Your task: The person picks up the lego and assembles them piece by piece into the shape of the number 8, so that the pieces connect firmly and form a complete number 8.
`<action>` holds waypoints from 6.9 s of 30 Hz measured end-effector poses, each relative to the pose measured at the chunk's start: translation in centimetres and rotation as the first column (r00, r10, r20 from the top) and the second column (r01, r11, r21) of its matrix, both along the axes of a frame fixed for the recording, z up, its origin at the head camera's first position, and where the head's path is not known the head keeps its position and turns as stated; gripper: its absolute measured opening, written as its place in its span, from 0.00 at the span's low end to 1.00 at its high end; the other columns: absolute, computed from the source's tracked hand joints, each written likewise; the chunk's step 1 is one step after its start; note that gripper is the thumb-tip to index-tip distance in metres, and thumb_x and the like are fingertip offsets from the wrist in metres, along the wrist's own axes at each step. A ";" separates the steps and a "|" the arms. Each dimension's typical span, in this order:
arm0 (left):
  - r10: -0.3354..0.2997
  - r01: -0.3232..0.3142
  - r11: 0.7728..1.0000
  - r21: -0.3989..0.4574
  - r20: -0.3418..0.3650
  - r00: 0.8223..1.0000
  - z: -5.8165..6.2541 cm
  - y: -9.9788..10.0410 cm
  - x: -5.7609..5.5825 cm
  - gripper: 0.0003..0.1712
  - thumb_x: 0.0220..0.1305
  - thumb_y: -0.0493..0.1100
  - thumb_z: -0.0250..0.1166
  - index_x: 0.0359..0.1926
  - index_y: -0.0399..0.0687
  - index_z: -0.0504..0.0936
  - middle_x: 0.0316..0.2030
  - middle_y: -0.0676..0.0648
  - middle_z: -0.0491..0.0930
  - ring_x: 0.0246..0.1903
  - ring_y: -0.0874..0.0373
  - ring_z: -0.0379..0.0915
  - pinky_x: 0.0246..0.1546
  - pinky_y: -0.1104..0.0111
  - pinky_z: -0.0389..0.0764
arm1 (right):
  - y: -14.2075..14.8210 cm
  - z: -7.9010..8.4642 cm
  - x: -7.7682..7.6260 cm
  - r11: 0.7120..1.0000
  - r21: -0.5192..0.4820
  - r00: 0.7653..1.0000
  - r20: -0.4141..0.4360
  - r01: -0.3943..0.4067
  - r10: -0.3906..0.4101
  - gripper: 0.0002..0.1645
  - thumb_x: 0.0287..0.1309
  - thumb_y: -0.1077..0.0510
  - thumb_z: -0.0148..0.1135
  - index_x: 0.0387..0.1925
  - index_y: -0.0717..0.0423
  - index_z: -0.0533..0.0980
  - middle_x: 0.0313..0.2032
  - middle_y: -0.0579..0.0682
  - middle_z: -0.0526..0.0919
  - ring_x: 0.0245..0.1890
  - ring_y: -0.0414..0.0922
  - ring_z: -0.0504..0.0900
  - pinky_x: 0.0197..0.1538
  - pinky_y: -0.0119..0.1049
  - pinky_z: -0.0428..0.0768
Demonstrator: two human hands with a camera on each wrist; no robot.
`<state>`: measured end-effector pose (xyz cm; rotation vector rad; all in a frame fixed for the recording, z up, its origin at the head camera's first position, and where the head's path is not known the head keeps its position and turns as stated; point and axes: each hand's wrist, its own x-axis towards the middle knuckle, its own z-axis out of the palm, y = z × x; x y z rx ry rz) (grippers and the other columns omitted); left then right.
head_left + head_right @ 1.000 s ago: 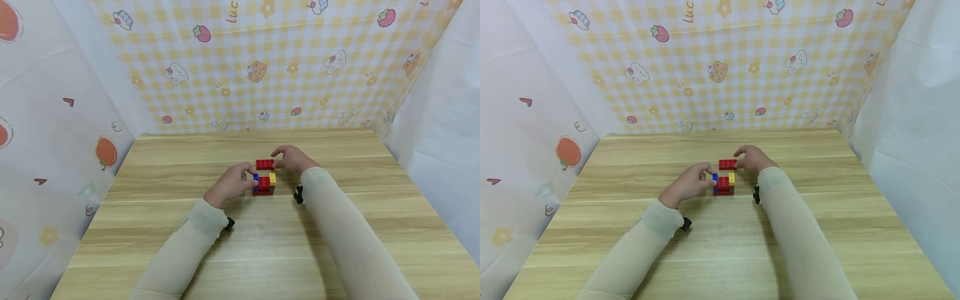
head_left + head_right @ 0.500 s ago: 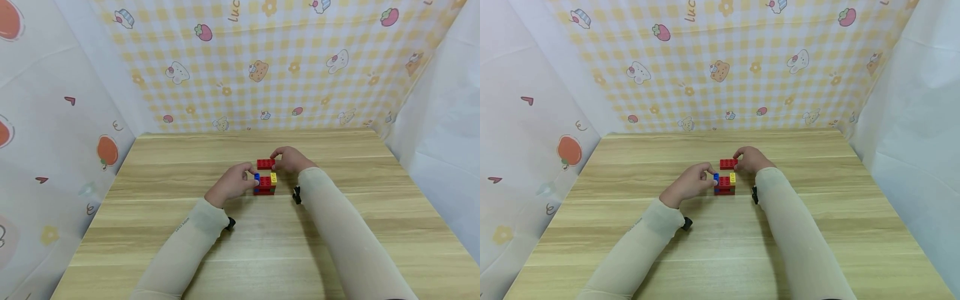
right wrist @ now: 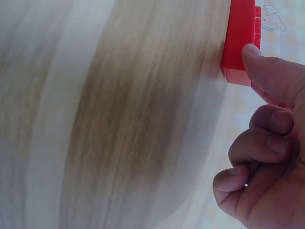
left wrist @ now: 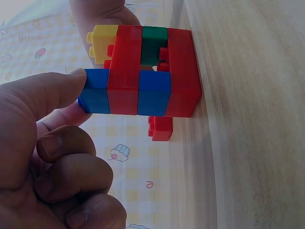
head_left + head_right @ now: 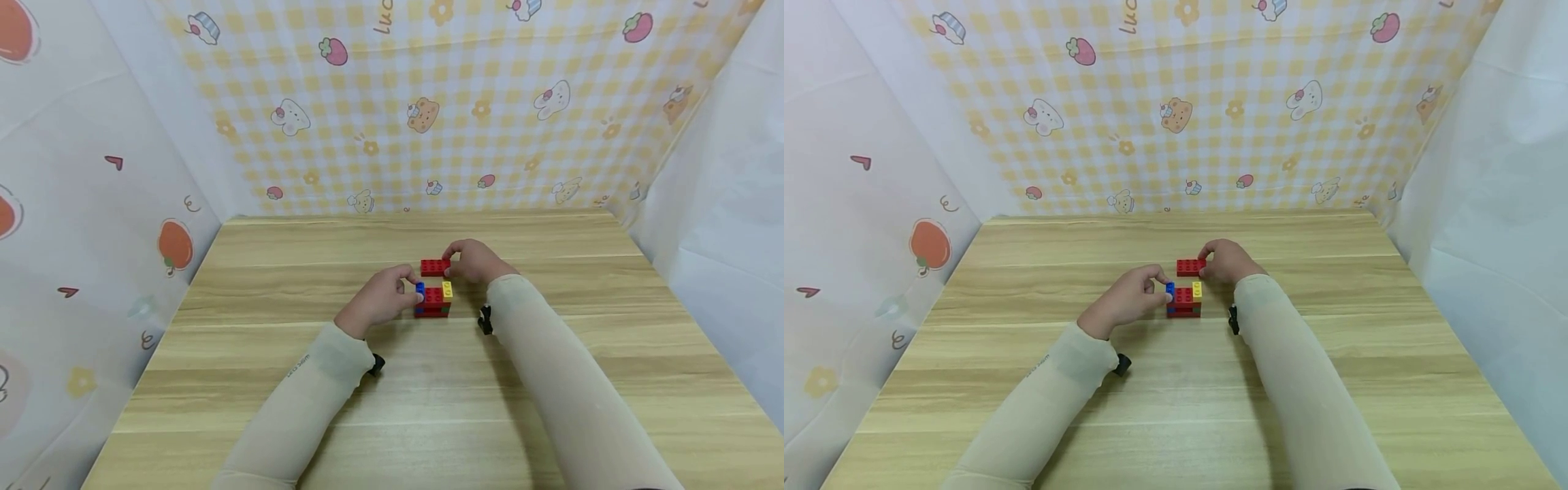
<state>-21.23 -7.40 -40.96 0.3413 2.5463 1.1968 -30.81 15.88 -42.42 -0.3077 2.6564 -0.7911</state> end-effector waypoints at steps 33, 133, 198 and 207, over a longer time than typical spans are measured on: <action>-0.002 0.001 1.000 0.030 0.014 1.000 0.0 -0.1 -0.1 0.13 0.72 0.48 0.70 0.53 0.51 0.82 0.21 0.51 0.68 0.17 0.57 0.62 0.20 0.68 0.64 | 0.6 3.6 2.5 0.997 -0.055 0.993 -0.106 -0.060 0.054 0.18 0.67 0.53 0.72 0.56 0.52 0.83 0.27 0.50 0.73 0.28 0.47 0.70 0.33 0.40 0.70; 0.005 -0.009 0.994 0.107 0.042 0.999 0.0 -0.6 0.0 0.22 0.70 0.45 0.71 0.61 0.48 0.79 0.22 0.52 0.69 0.17 0.58 0.61 0.20 0.68 0.64 | 0.9 4.0 8.7 0.982 -0.138 0.979 -0.175 -0.131 0.106 0.18 0.66 0.54 0.74 0.54 0.53 0.83 0.22 0.47 0.67 0.22 0.44 0.65 0.28 0.37 0.65; -0.022 0.024 0.995 0.095 -0.020 1.000 1.5 -0.3 -0.3 0.12 0.72 0.45 0.69 0.53 0.50 0.82 0.21 0.51 0.68 0.17 0.59 0.59 0.20 0.68 0.64 | 1.0 4.0 8.6 0.973 -0.208 0.990 -0.116 -0.103 0.080 0.14 0.67 0.55 0.73 0.52 0.51 0.83 0.21 0.47 0.69 0.20 0.44 0.67 0.25 0.34 0.66; -0.014 0.016 0.996 0.088 -0.018 1.000 1.7 -0.3 -0.9 0.11 0.73 0.44 0.68 0.53 0.51 0.83 0.22 0.49 0.70 0.18 0.57 0.61 0.21 0.68 0.65 | 0.9 4.0 8.2 0.976 -0.193 0.990 -0.119 -0.098 0.075 0.17 0.69 0.54 0.71 0.55 0.53 0.82 0.22 0.48 0.70 0.21 0.44 0.67 0.26 0.35 0.67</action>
